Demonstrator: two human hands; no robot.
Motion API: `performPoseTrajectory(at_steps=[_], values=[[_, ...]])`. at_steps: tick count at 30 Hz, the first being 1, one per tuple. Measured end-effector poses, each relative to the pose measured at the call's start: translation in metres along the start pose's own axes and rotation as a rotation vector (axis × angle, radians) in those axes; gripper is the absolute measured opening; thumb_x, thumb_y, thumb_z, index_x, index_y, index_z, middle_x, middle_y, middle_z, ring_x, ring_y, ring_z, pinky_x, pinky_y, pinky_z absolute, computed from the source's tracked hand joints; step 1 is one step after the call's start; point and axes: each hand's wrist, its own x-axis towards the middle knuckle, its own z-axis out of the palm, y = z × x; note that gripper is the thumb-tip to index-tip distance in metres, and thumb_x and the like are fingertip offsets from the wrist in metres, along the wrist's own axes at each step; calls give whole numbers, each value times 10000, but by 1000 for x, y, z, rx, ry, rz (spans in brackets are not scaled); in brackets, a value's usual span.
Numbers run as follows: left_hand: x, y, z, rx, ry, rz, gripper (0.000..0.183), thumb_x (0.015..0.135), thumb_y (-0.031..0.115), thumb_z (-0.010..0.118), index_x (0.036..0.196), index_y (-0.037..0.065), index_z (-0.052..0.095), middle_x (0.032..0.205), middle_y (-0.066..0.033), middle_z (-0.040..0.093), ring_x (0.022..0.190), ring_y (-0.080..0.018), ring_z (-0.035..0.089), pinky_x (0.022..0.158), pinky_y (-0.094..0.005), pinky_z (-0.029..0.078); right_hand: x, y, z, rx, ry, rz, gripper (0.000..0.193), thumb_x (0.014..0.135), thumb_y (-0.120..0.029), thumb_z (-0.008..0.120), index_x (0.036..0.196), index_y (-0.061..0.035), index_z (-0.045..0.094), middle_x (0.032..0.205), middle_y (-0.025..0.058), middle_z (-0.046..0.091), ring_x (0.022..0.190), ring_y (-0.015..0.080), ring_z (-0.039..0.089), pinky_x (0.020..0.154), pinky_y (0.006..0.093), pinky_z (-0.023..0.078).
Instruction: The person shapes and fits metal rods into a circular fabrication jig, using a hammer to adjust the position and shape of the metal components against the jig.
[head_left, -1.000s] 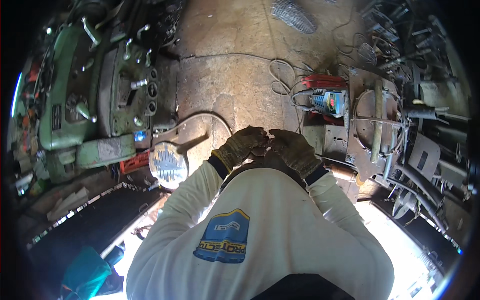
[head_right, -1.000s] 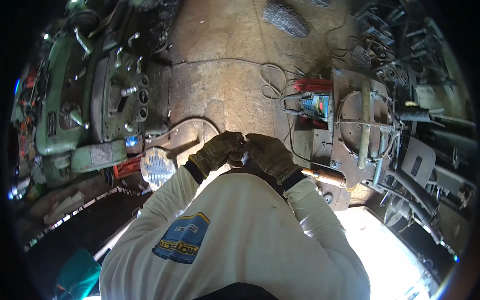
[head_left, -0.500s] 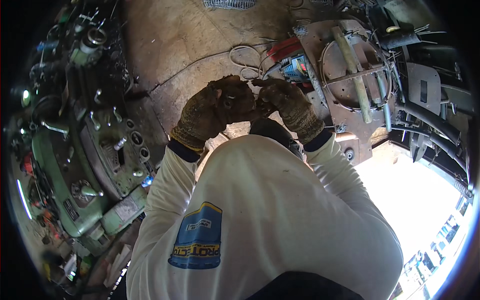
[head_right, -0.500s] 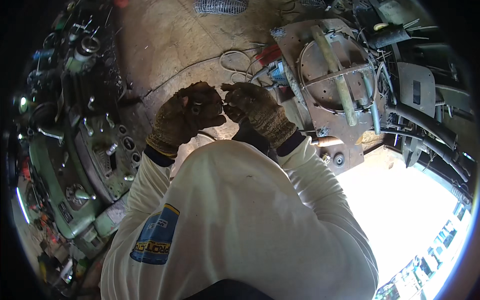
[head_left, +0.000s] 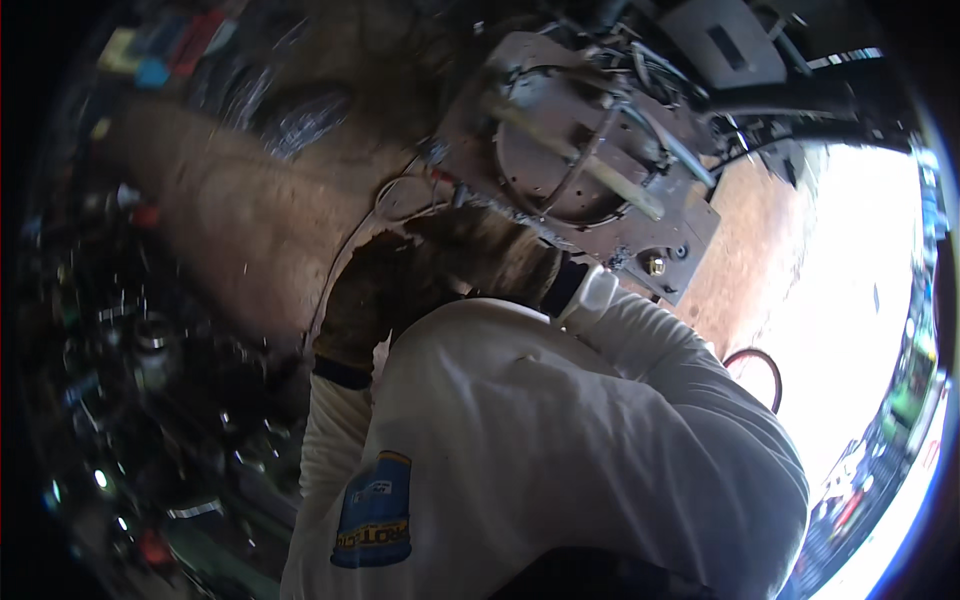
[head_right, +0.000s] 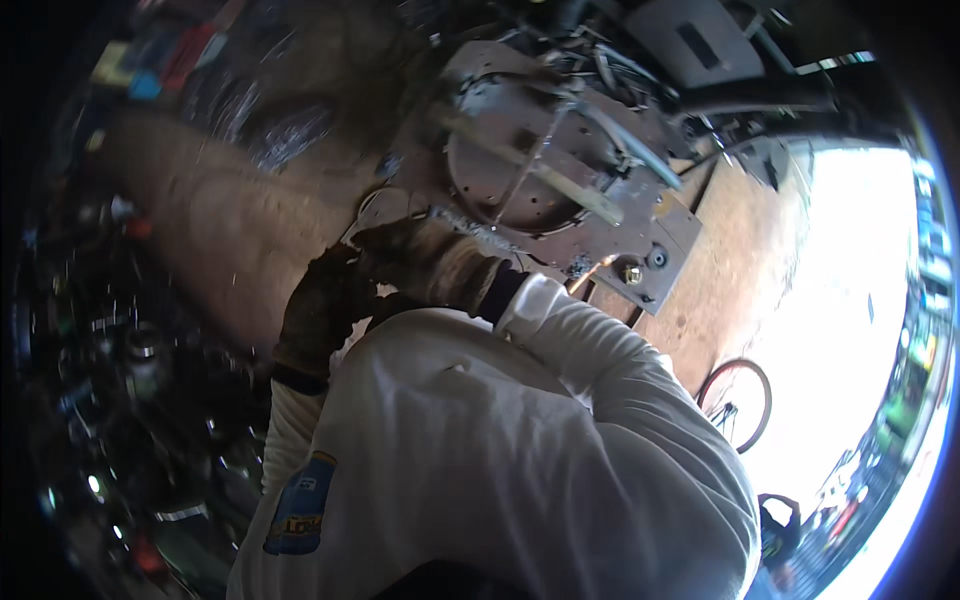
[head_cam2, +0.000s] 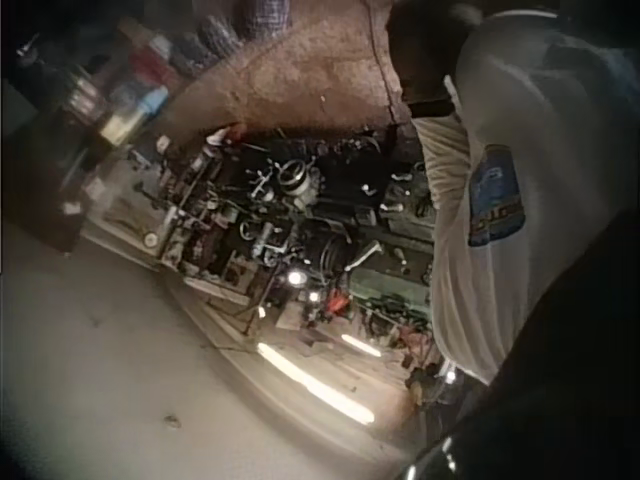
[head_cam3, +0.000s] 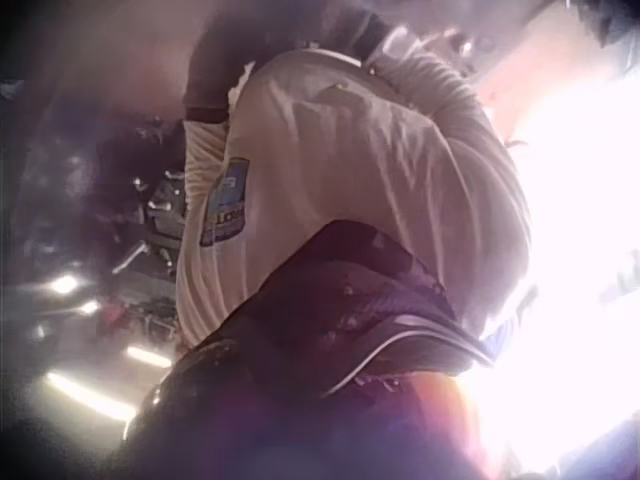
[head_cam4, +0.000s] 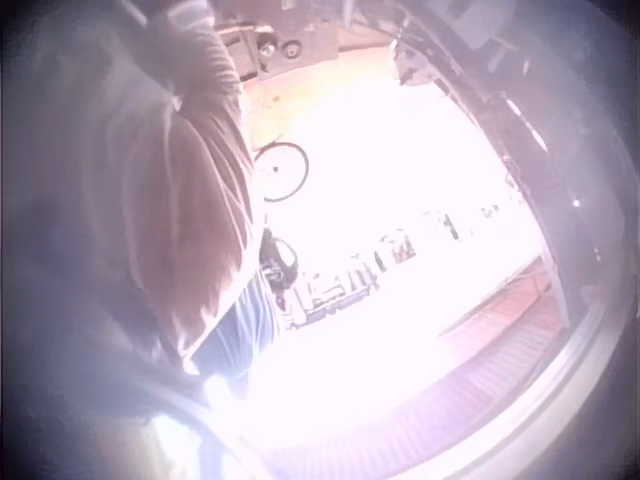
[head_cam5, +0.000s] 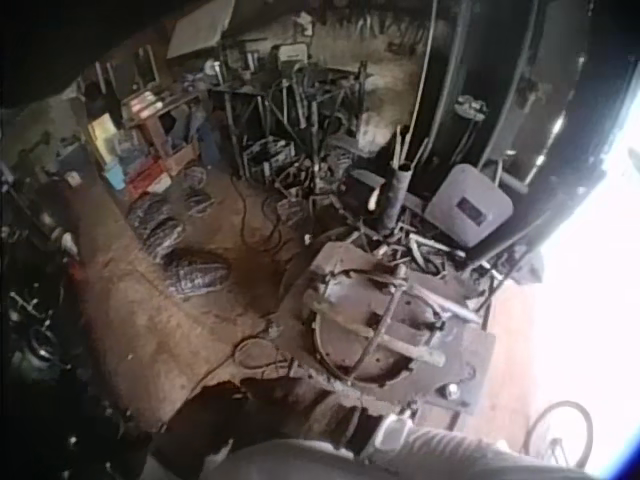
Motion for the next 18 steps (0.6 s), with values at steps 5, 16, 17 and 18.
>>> performPoseTrajectory(at_steps=[5, 16, 17, 18], values=[[47, 56, 10, -16, -384, 89, 427, 975, 80, 559, 1379, -26, 472, 1320, -114, 586, 1197, -215, 578, 1038, -323, 471, 0, 34, -22, -585, 172, 2, 390, 924, -251, 625, 1264, -60, 631, 1155, 175, 676, 1034, 327, 657, 905, 393, 520], [117, 67, -78, 872, -632, 411, 475, 978, 159, 544, 1434, 69, 449, 1347, -149, 567, 1209, -251, 575, 1040, -357, 464, 71, -74, 66, -1452, 467, 102, 412, 867, -337, 668, 1160, -47, 668, 1004, 176, 686, 929, 345, 676, 812, 408, 555], [119, 78, -76, 1093, -639, 569, 473, 982, 147, 530, 1439, 66, 440, 1345, -148, 567, 1203, -249, 580, 1035, -358, 469, 75, -66, 67, -1477, 498, 112, 418, 873, -335, 656, 1169, -39, 652, 1004, 174, 684, 921, 347, 677, 796, 413, 557], [117, 91, -74, 1243, -653, 645, 467, 982, 129, 517, 1438, 59, 438, 1339, -147, 569, 1196, -246, 583, 1029, -360, 474, 79, -56, 68, -1498, 524, 122, 424, 879, -333, 644, 1177, -31, 636, 1004, 172, 682, 914, 348, 677, 780, 417, 559]])
